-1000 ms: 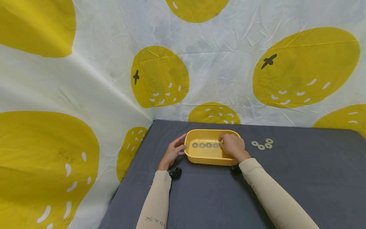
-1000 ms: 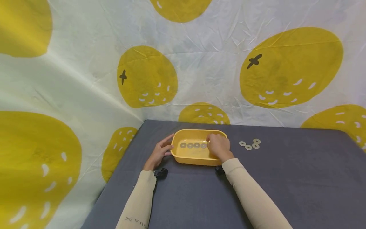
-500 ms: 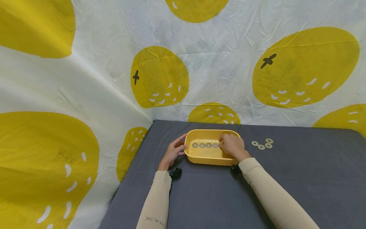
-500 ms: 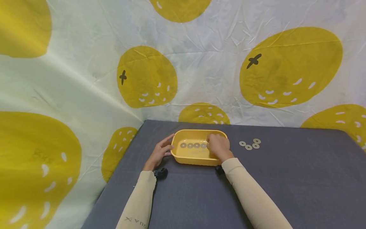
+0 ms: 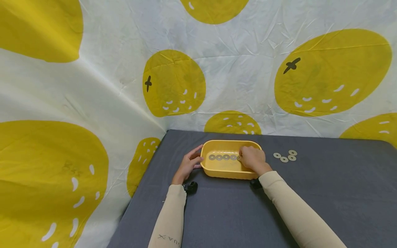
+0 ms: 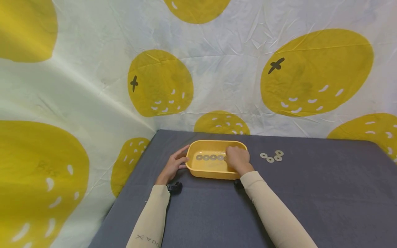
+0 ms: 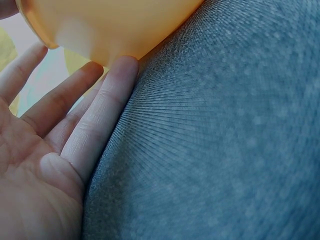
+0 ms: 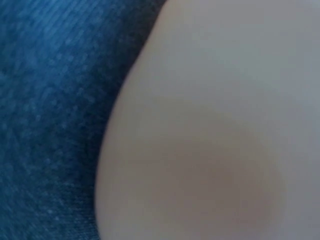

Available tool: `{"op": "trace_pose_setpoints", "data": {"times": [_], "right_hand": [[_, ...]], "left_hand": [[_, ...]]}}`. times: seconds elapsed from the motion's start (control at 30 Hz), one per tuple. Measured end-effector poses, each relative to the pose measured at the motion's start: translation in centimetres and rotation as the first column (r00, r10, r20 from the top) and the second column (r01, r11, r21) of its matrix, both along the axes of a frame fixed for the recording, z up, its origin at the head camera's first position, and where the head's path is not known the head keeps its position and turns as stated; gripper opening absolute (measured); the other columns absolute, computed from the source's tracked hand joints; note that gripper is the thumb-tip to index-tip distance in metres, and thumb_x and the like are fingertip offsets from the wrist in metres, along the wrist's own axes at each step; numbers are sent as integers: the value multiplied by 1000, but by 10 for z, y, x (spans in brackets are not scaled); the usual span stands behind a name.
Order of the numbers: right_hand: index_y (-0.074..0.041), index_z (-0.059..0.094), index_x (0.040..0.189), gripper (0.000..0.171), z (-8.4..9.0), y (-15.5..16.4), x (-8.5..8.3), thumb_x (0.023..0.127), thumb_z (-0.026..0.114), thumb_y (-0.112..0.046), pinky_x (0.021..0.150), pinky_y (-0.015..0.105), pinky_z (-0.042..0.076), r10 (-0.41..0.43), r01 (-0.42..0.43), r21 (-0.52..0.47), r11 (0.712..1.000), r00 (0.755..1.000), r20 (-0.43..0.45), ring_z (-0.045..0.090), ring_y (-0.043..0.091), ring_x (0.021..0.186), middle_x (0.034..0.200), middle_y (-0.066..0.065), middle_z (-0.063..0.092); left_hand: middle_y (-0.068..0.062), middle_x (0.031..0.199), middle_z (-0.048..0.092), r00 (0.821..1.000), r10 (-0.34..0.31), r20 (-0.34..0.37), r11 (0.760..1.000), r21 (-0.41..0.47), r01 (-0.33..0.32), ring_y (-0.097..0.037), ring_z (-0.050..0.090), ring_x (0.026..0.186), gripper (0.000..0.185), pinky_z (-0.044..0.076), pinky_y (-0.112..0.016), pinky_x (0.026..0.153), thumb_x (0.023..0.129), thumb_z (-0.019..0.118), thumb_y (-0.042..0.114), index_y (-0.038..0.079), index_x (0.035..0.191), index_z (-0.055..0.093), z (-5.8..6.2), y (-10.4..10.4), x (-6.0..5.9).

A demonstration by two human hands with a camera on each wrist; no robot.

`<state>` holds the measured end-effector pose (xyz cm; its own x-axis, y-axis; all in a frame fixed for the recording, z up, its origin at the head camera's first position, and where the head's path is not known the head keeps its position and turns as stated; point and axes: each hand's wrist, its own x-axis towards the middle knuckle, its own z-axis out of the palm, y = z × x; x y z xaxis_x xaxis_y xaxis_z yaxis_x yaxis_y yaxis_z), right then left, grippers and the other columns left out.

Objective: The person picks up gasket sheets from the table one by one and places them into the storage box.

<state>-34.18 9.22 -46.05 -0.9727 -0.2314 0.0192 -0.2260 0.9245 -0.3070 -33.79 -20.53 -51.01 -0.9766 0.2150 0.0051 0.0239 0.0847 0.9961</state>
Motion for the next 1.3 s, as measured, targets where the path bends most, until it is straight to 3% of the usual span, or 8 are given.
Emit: {"op": "trace_pose_setpoints", "data": {"times": [0.17,0.3,0.53,0.77,0.9,1.0,1.13,1.3], "right_hand": [[-13,75,96,13,1,0,0,96,70,-25,53,35,41,-10,9,23,1000,1000,17,56,19,64,79,4,67],[-11,75,117,27,1,1,-1,95,71,-27,63,45,53,-30,31,-28,999,999,12,65,23,76,100,8,76],[-16,74,109,20,0,11,-2,96,69,-31,63,36,49,-40,22,-267,963,997,-63,63,19,79,94,2,72],[-10,73,107,18,0,20,2,99,68,-26,56,31,43,-4,-53,-504,862,994,-111,56,21,66,85,9,68],[-9,72,110,20,2,27,4,101,65,-26,53,31,45,-3,-42,-607,793,997,-73,61,31,68,88,17,69],[-8,70,114,24,4,34,4,102,64,-28,56,32,50,1,-11,-695,719,1000,-15,62,39,72,89,19,68],[-4,67,117,29,6,49,5,102,63,-29,61,35,56,-14,44,-789,612,999,45,60,25,66,85,11,68],[-1,64,121,36,9,69,8,103,63,-31,61,30,57,-64,109,-818,565,994,88,59,12,65,82,0,67]], "left_hand": [[-13,146,58,1000,8,12,1000,-3,-8,-35,61,129,58,61,-41,92,98,65,14,38,149,53,-1,0,-1],[-13,145,58,1000,9,14,1000,-4,-9,-35,61,129,58,62,-40,91,98,65,13,38,149,53,-2,-1,-1],[-15,146,57,1000,-9,5,1000,0,9,-37,59,130,58,61,-43,93,99,65,14,37,150,51,-1,-1,-1],[-18,151,53,999,-20,33,1000,8,20,-40,56,134,61,60,-42,95,99,64,13,32,155,46,0,-2,-2],[-21,154,49,997,-50,50,999,2,50,-42,54,136,64,60,-44,96,100,62,10,24,159,41,9,-3,1],[-21,153,50,998,-46,36,999,-2,46,-42,55,135,63,60,-44,96,99,63,10,25,158,43,12,-1,4],[-16,148,56,1000,-5,0,1000,-2,5,-36,61,129,60,61,-42,92,98,65,13,31,153,49,3,1,1],[-12,145,59,1000,1,-9,1000,-4,-1,-30,64,125,59,62,-41,90,98,66,16,37,151,51,-1,-1,0]]}}
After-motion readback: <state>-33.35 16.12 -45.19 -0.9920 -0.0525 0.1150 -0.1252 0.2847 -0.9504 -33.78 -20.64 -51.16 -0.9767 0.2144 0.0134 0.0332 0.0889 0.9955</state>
